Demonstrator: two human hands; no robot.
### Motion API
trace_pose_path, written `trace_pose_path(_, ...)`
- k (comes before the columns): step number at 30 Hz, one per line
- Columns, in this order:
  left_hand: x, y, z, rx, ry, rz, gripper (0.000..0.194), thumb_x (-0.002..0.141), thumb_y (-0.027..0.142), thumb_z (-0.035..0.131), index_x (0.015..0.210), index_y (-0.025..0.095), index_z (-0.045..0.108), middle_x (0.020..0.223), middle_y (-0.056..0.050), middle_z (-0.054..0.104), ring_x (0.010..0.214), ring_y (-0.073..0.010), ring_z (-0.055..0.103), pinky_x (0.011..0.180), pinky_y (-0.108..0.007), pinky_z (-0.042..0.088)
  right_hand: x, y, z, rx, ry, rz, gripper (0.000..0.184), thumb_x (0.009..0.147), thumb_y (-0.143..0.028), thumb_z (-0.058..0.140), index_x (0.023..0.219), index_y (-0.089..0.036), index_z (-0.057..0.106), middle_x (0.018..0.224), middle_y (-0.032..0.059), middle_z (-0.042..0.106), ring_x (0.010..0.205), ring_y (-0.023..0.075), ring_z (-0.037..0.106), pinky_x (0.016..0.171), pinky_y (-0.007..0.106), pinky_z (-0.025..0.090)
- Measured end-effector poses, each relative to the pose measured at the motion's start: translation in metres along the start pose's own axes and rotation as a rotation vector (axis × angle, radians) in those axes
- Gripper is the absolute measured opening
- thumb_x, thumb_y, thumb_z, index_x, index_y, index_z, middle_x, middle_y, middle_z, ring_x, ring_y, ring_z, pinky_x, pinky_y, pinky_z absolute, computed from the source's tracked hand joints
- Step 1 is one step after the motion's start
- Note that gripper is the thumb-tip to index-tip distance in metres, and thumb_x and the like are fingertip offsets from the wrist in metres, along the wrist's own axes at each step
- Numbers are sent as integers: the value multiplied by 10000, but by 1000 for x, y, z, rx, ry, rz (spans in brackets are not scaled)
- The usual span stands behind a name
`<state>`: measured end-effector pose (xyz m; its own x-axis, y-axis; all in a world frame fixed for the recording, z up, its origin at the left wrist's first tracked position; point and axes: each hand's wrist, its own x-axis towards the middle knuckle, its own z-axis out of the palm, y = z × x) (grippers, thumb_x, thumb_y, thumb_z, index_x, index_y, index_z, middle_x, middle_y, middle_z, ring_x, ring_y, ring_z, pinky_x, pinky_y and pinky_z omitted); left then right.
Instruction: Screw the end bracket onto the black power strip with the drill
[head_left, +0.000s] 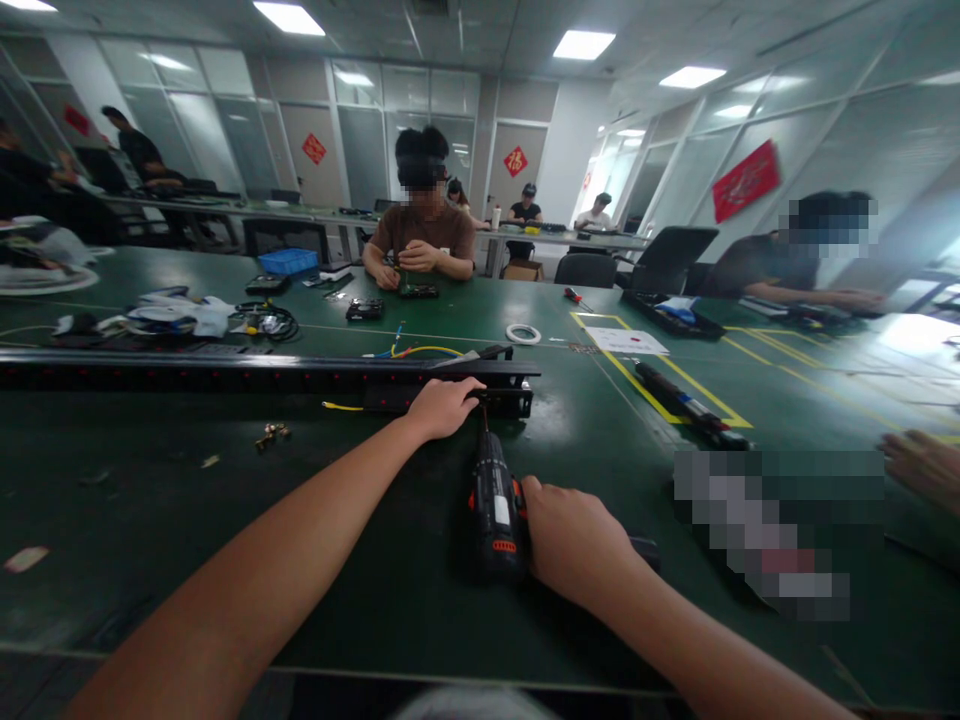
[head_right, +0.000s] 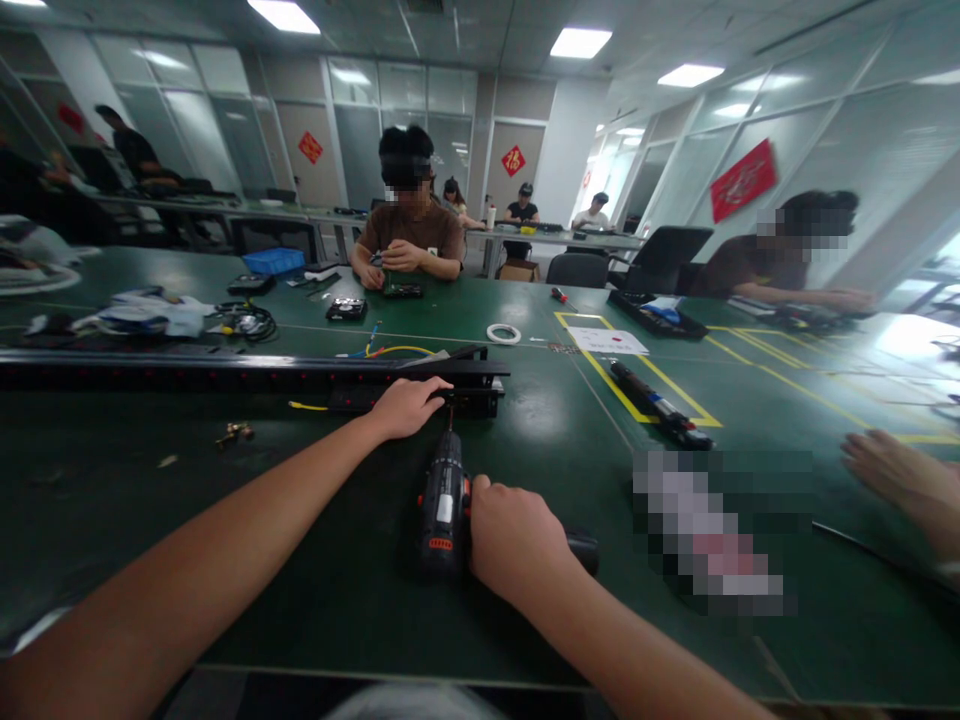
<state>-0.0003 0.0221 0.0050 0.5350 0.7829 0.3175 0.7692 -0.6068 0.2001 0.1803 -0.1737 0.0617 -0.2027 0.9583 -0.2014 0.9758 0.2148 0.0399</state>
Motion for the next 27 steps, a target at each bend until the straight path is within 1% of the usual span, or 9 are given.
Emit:
trace_pose_path(6, 0, 0, 0, -4, -3, -3, 357, 1045, 371, 458, 1381, 295, 556, 1259, -39, 735, 1209, -248, 661, 1052, -409, 439, 0, 1, 1, -3, 4, 9, 299, 800, -147, 602, 1099, -160, 613, 951, 143, 772, 847, 335, 768, 691, 412, 570)
trace_pose_path(12, -1, 1, -2, -5, -3, -2, 352, 1046, 364, 461, 1377, 289, 556, 1253, -42, 736, 1204, -251, 665, 1048, -409, 442, -1, 0, -2, -3, -10, 8, 273, 834, -163, 598, 1108, -158, 600, 962, 149, 762, 873, 336, 766, 707, 410, 563)
trace_pose_path(20, -1, 1, -1, 2, -9, -10, 355, 1044, 366, 467, 1381, 292, 552, 1267, -43, 730, 1217, -253, 657, 1056, -415, 438, -1, -1, -2, 14, 5, 6, 277, 816, -152, 587, 1091, -156, 610, 964, 152, 769, 864, 348, 763, 711, 418, 562)
trace_pose_path(27, -1, 0, 1, 3, 4, 0, 348, 1044, 360, 468, 1374, 293, 556, 1259, -46, 733, 1203, -259, 663, 1041, -426, 446, -1, -2, -5, 7, -25, 12, 268, 831, -154, 593, 1099, -156, 604, 976, 159, 763, 889, 348, 763, 723, 413, 557)
